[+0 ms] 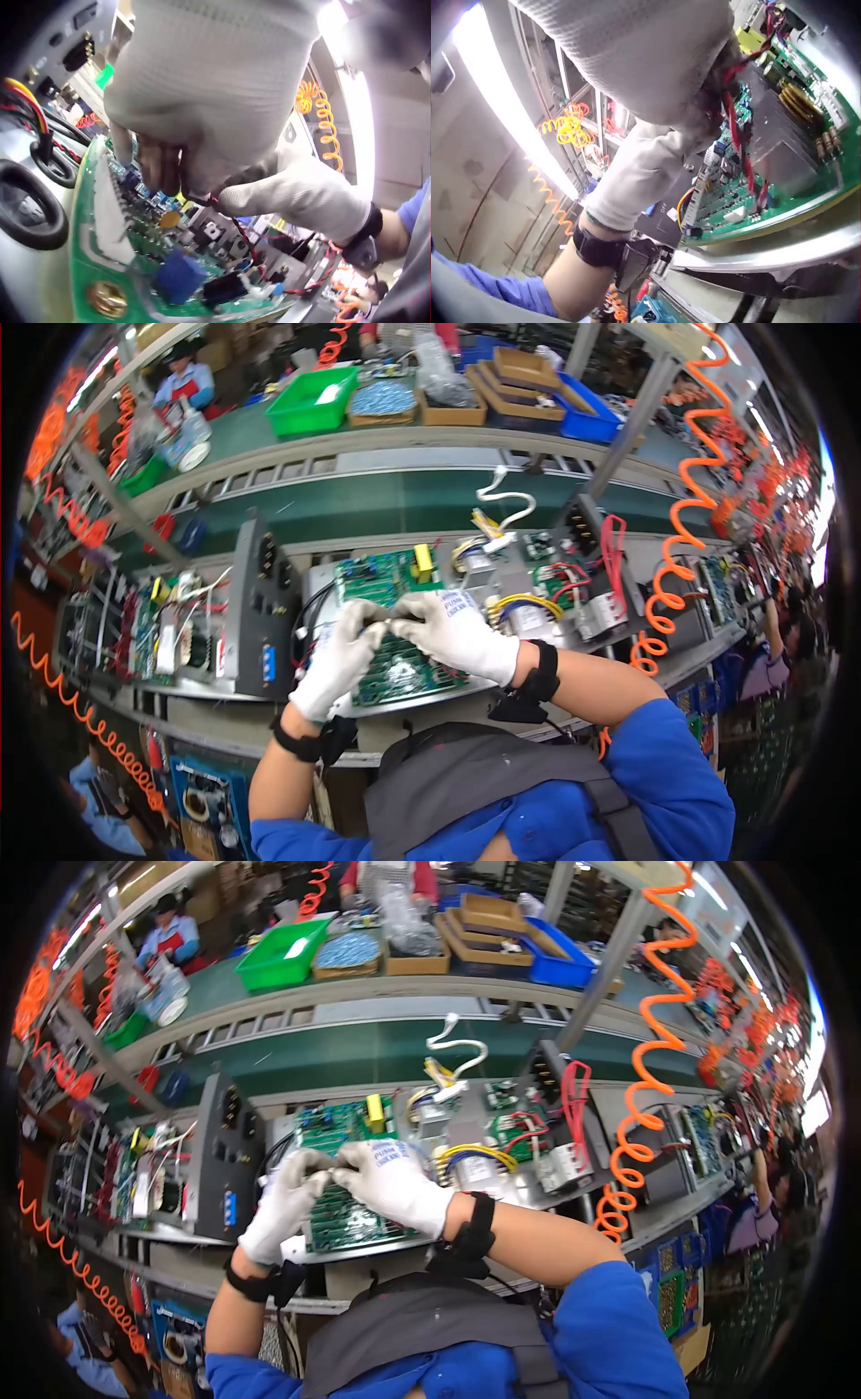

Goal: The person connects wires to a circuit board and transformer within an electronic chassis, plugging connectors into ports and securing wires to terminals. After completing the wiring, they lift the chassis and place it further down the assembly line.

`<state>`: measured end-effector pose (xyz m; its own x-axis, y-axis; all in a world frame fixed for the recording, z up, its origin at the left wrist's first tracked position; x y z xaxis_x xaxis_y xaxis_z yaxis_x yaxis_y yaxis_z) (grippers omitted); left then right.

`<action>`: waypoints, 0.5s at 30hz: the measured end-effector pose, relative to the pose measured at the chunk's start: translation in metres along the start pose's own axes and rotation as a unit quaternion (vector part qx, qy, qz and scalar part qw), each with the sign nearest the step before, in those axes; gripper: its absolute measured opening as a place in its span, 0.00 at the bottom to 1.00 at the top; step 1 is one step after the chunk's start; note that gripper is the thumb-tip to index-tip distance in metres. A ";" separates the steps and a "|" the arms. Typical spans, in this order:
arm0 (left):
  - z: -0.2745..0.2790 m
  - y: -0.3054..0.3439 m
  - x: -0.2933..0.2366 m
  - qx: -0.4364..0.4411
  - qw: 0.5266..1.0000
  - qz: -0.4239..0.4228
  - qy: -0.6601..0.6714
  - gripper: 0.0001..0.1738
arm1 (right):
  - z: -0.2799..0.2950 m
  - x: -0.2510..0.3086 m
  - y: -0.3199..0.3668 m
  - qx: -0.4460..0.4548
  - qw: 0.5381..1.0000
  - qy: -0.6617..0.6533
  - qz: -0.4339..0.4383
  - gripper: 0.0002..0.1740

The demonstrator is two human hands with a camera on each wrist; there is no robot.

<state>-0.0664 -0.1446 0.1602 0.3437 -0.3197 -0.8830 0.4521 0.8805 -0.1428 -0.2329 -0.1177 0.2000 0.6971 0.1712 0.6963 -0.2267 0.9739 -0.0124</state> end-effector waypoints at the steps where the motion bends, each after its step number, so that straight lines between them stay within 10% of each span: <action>1: 0.000 -0.006 -0.008 0.003 0.998 0.029 0.057 0.08 | 0.009 -0.003 -0.002 -0.013 0.998 -0.060 0.005 0.11; 4: 0.004 -0.030 -0.049 -0.054 0.972 0.037 0.226 0.11 | 0.071 0.006 -0.002 -0.052 0.956 -0.286 0.032 0.11; 7: -0.017 -0.070 -0.077 0.008 0.977 -0.203 -0.061 0.11 | 0.141 -0.013 -0.005 -0.180 0.904 -0.388 0.007 0.13; 10: -0.076 -0.117 -0.059 0.236 0.902 -0.157 -0.327 0.15 | 0.193 -0.052 -0.028 -0.285 0.830 -0.479 0.018 0.15; 15: -0.112 -0.168 -0.044 0.274 0.921 -0.163 -0.224 0.21 | 0.231 -0.097 -0.039 -0.278 0.893 -0.348 -0.064 0.12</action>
<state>-0.2497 -0.2397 0.1733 0.3658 -0.7557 -0.5432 0.8967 0.4425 -0.0118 -0.4487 -0.2067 0.2991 0.0584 0.1077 0.9925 0.3315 0.9357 -0.1210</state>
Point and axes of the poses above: each hand's wrist, its own y-axis away from the middle knuckle, its own z-axis out of the back of the hand, x = y × z, the point moved 3 cm from there along -y, towards the middle knuckle
